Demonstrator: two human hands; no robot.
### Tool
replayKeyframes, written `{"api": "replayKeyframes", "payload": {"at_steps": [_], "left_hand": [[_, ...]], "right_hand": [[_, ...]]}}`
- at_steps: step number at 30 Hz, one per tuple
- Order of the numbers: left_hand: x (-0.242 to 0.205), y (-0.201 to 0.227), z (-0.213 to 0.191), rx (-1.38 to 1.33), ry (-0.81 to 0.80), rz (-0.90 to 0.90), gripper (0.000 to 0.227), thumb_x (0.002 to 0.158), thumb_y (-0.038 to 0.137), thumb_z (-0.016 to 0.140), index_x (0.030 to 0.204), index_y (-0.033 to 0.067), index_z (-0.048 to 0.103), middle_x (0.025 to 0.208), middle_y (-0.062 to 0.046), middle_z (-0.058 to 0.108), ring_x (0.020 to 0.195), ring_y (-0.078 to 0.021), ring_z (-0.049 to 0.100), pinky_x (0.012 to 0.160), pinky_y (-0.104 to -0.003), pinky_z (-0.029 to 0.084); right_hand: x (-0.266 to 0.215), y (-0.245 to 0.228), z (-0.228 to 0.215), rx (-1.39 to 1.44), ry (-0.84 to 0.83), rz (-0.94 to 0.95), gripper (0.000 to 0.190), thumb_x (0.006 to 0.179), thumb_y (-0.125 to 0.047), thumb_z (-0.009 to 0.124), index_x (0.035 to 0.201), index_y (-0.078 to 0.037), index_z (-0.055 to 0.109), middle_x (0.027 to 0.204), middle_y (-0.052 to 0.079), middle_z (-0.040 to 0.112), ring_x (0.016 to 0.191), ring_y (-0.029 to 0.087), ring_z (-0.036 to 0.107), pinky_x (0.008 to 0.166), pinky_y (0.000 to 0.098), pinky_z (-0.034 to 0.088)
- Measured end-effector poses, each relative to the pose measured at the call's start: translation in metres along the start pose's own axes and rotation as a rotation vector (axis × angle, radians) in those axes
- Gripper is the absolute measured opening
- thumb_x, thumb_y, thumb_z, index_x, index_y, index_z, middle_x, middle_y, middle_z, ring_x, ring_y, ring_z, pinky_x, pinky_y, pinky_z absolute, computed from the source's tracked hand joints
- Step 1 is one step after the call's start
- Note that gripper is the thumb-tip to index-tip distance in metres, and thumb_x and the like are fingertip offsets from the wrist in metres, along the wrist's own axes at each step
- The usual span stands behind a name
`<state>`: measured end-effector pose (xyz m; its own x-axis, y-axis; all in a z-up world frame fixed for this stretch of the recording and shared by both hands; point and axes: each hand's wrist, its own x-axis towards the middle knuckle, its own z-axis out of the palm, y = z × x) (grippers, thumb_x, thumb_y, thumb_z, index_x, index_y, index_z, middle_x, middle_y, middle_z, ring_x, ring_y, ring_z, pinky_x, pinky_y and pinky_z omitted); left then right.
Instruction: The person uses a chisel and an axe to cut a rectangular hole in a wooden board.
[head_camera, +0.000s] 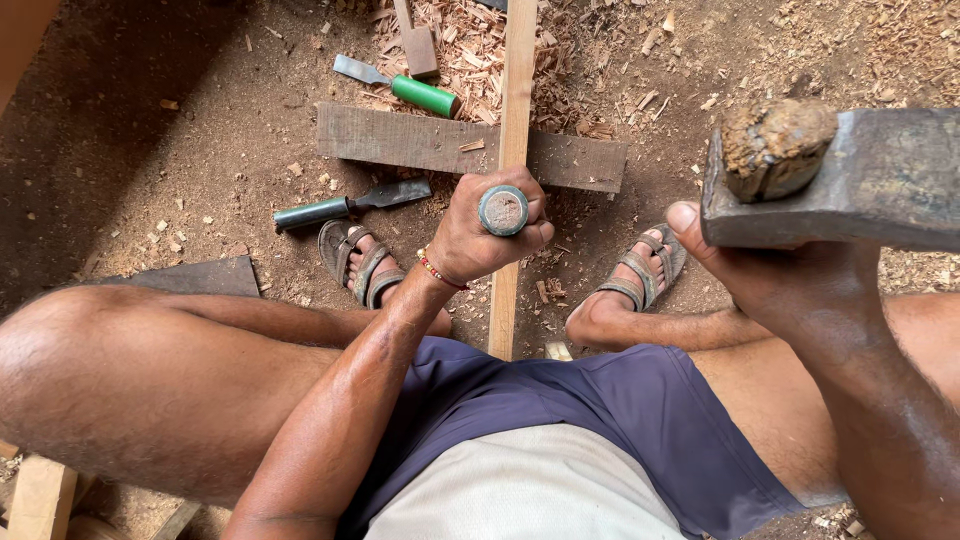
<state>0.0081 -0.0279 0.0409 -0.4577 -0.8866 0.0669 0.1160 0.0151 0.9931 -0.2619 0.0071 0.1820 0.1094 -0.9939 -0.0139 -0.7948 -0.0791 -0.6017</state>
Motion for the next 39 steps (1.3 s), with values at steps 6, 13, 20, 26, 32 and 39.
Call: {"api": "replayKeyframes", "payload": {"at_steps": [6,13,20,26,32,39], "left_hand": [[0.0,0.004,0.007,0.064,-0.065,0.02,0.019,0.081,0.005,0.079,0.088,0.0069,0.061,0.077,-0.002,0.062,0.069,-0.011,0.06,0.066,-0.029,0.052],[0.001,0.007,0.017,0.091,-0.112,0.138,0.034,0.078,0.011,0.082,0.105,0.0048,0.064,0.089,-0.006,0.07,0.078,-0.0152,0.069,0.073,-0.032,0.056],[-0.004,-0.003,0.021,0.177,-0.119,0.125,0.028,0.079,0.014,0.086,0.099,0.0074,0.066,0.085,-0.008,0.069,0.076,-0.0192,0.07,0.071,-0.034,0.055],[-0.007,-0.015,0.024,0.175,-0.176,0.096,0.03,0.072,0.011,0.08,0.097,0.0064,0.064,0.084,-0.007,0.069,0.075,-0.0178,0.069,0.07,-0.033,0.055],[-0.008,-0.014,0.029,0.354,-0.22,-0.069,0.029,0.071,0.022,0.089,0.084,0.0091,0.067,0.074,-0.004,0.069,0.068,-0.0162,0.069,0.064,-0.032,0.054],[-0.012,-0.016,0.026,0.182,-0.209,0.131,0.037,0.073,0.015,0.084,0.103,0.0027,0.065,0.091,-0.007,0.071,0.083,-0.0175,0.07,0.076,-0.034,0.056]], "right_hand": [[-0.003,0.005,0.002,-0.127,-0.003,-0.099,0.032,0.093,-0.024,0.084,0.106,-0.002,0.066,0.089,0.007,0.069,0.081,0.015,0.07,0.069,0.0307,0.059],[0.002,0.014,0.026,-0.206,-0.065,-0.229,0.031,0.09,-0.023,0.082,0.106,-0.003,0.066,0.09,0.008,0.069,0.081,0.017,0.07,0.069,0.0315,0.059],[0.003,0.023,0.037,-0.253,-0.097,-0.292,0.03,0.087,-0.021,0.08,0.107,-0.003,0.066,0.091,0.009,0.07,0.081,0.018,0.07,0.068,0.0323,0.059],[0.006,0.021,0.035,-0.241,-0.117,-0.318,0.03,0.085,-0.02,0.079,0.107,-0.004,0.067,0.092,0.009,0.07,0.081,0.02,0.07,0.068,0.0329,0.059],[0.002,0.02,0.013,-0.112,-0.073,-0.364,0.03,0.083,-0.019,0.077,0.107,-0.004,0.067,0.094,0.01,0.07,0.081,0.021,0.07,0.068,0.0336,0.059],[0.01,-0.016,0.004,0.101,-0.037,-0.544,0.031,0.08,-0.017,0.076,0.107,-0.005,0.067,0.095,0.011,0.071,0.08,0.022,0.07,0.068,0.0344,0.059]]}}
